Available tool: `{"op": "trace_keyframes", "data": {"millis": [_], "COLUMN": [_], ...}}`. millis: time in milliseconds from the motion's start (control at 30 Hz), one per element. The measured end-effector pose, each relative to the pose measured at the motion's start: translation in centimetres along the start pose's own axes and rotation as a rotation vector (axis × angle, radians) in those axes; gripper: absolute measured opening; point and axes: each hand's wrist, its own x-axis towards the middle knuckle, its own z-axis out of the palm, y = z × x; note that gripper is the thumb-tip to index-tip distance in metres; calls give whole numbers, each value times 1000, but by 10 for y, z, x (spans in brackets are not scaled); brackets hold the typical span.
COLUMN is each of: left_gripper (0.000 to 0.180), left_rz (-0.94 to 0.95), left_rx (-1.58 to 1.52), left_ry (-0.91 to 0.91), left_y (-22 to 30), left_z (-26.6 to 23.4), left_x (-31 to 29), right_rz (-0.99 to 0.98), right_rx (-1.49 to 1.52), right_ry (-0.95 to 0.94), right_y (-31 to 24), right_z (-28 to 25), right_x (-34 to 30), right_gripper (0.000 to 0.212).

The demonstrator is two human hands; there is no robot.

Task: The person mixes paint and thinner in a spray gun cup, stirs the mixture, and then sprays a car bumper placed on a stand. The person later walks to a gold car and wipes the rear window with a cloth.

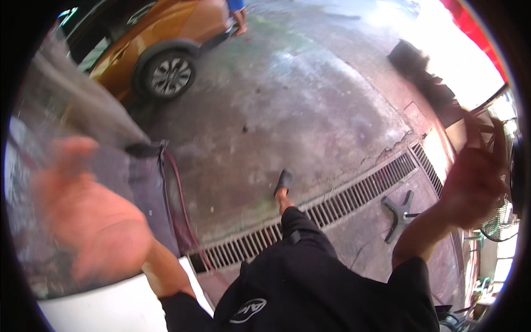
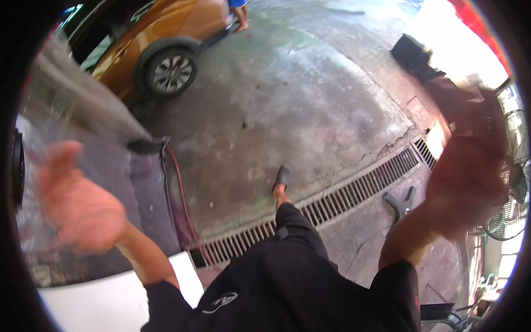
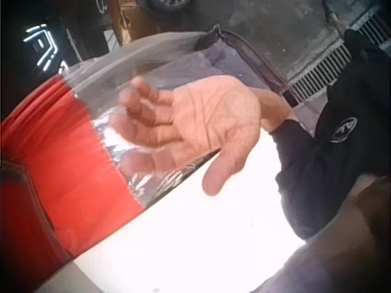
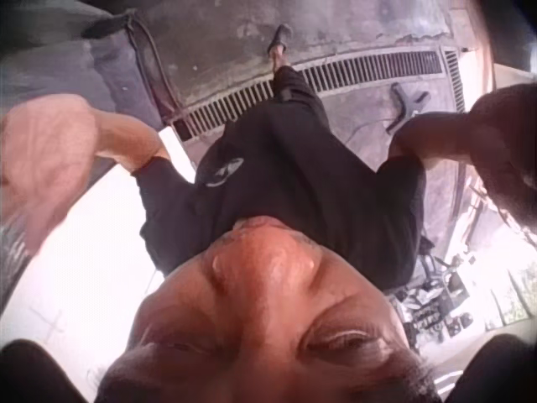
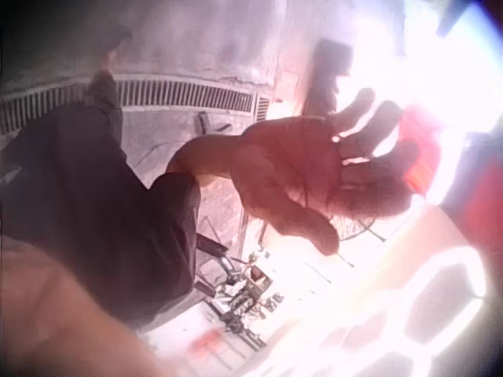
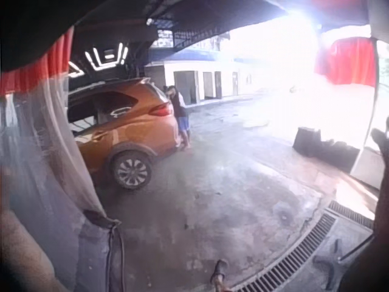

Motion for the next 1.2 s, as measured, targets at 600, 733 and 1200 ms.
{"op": "trace_keyframes", "data": {"millis": [600,733,1200], "left_gripper": [41,40,50], "left_rz": [-1814,-1773,-1325], "left_rx": [231,196,87], "left_ry": [-835,-753,-782], "left_y": [-424,-546,-989], "left_z": [272,349,699], "left_x": [-313,-259,124], "right_rz": [976,1035,1570], "right_rx": [-141,-150,-673], "right_ry": [-732,-821,-479], "right_y": [565,666,971], "right_z": [46,32,-119], "right_x": [74,120,193], "right_gripper": [65,66,65]}}
